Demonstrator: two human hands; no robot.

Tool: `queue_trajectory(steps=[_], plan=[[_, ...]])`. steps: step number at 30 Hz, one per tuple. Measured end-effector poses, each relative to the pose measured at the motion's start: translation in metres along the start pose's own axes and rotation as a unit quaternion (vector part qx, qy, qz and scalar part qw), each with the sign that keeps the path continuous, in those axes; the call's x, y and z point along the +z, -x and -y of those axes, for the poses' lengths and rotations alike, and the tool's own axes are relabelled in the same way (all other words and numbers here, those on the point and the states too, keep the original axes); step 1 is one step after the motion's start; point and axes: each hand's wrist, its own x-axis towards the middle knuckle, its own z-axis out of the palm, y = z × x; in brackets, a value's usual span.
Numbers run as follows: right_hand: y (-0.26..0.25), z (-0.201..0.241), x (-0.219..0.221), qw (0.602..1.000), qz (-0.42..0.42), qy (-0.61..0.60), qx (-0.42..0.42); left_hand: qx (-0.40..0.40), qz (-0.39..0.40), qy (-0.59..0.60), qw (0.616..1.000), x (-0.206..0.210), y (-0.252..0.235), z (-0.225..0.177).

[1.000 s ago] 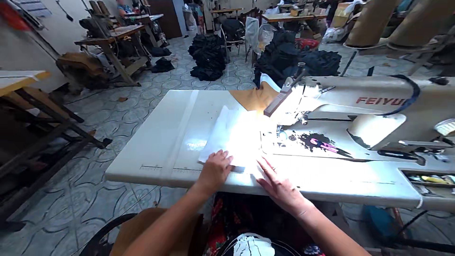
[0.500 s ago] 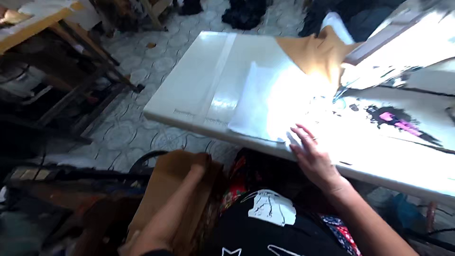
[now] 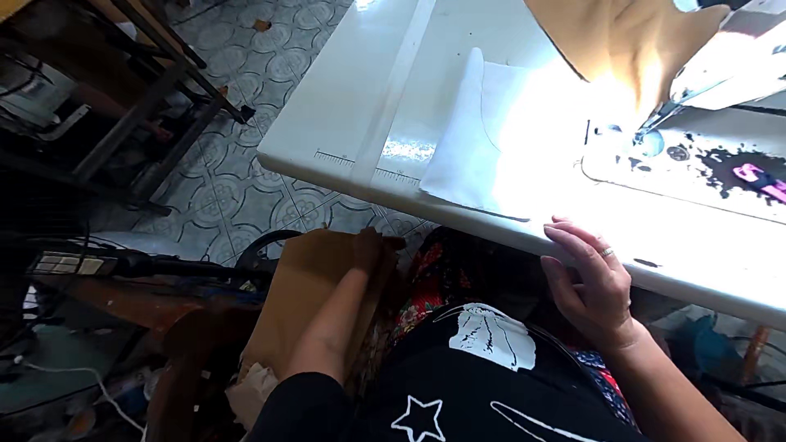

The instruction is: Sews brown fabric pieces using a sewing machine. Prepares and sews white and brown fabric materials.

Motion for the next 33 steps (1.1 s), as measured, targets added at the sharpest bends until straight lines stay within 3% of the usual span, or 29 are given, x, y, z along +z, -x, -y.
queue_trajectory(steps=[3, 4, 7, 9, 11, 13, 15, 17, 18, 19, 20, 22, 24, 26, 29, 31, 33], plan=[[0.010, 0.003, 0.013, 0.998, -0.025, -0.048, -0.025, -0.024, -0.135, 0.213, 0.967, -0.024, 0.030, 0.003], [0.014, 0.005, 0.019, 0.997, -0.021, -0.072, -0.028, -0.048, -0.193, 0.303, 0.932, -0.034, 0.043, 0.002], [0.023, 0.014, 0.042, 0.988, 0.046, -0.146, -0.030, -0.079, -0.355, 0.510, 0.779, -0.084, 0.070, -0.015], [0.020, 0.021, 0.055, 0.973, 0.131, -0.192, -0.014, -0.050, -0.416, 0.528, 0.739, -0.143, 0.080, -0.037], [0.009, 0.029, 0.064, 0.949, 0.203, -0.241, 0.014, 0.054, -0.478, 0.517, 0.708, -0.197, 0.090, -0.068], [-0.013, 0.037, 0.070, 0.920, 0.237, -0.307, 0.044, 0.200, -0.501, 0.548, 0.639, -0.245, 0.094, -0.111], [-0.040, 0.049, 0.071, 0.886, 0.213, -0.405, 0.073, 0.322, -0.471, 0.580, 0.582, -0.283, 0.100, -0.165], [-0.062, 0.060, 0.062, 0.847, 0.149, -0.499, 0.102, 0.424, -0.417, 0.581, 0.556, -0.296, 0.098, -0.220], [-0.067, 0.065, 0.053, 0.832, 0.106, -0.531, 0.126, 0.455, -0.381, 0.566, 0.572, -0.294, 0.095, -0.245], [-0.068, 0.068, 0.045, 0.824, 0.051, -0.540, 0.163, 0.466, -0.339, 0.533, 0.620, -0.288, 0.094, -0.266], [-0.065, 0.068, 0.038, 0.824, -0.007, -0.526, 0.211, 0.465, -0.296, 0.466, 0.692, -0.278, 0.093, -0.282], [-0.050, 0.061, 0.018, 0.813, -0.066, -0.476, 0.328, 0.471, -0.195, 0.254, 0.822, -0.251, 0.088, -0.293], [-0.023, 0.049, -0.007, 0.815, -0.066, -0.393, 0.420, 0.453, -0.090, 0.061, 0.885, -0.211, 0.086, -0.287], [0.004, 0.042, -0.027, 0.861, -0.068, -0.235, 0.445, 0.394, 0.004, -0.060, 0.917, -0.180, 0.092, -0.277], [0.014, 0.031, -0.045, 0.933, -0.128, 0.048, 0.333, 0.354, 0.042, -0.101, 0.929, -0.168, 0.118, -0.266], [-0.001, 0.021, -0.050, 0.956, -0.128, 0.099, 0.244, 0.358, 0.045, -0.104, 0.927, -0.167, 0.131, -0.263], [-0.021, 0.007, -0.043, 0.977, -0.068, 0.083, 0.186, 0.359, 0.054, -0.097, 0.927, -0.180, 0.131, -0.267]])
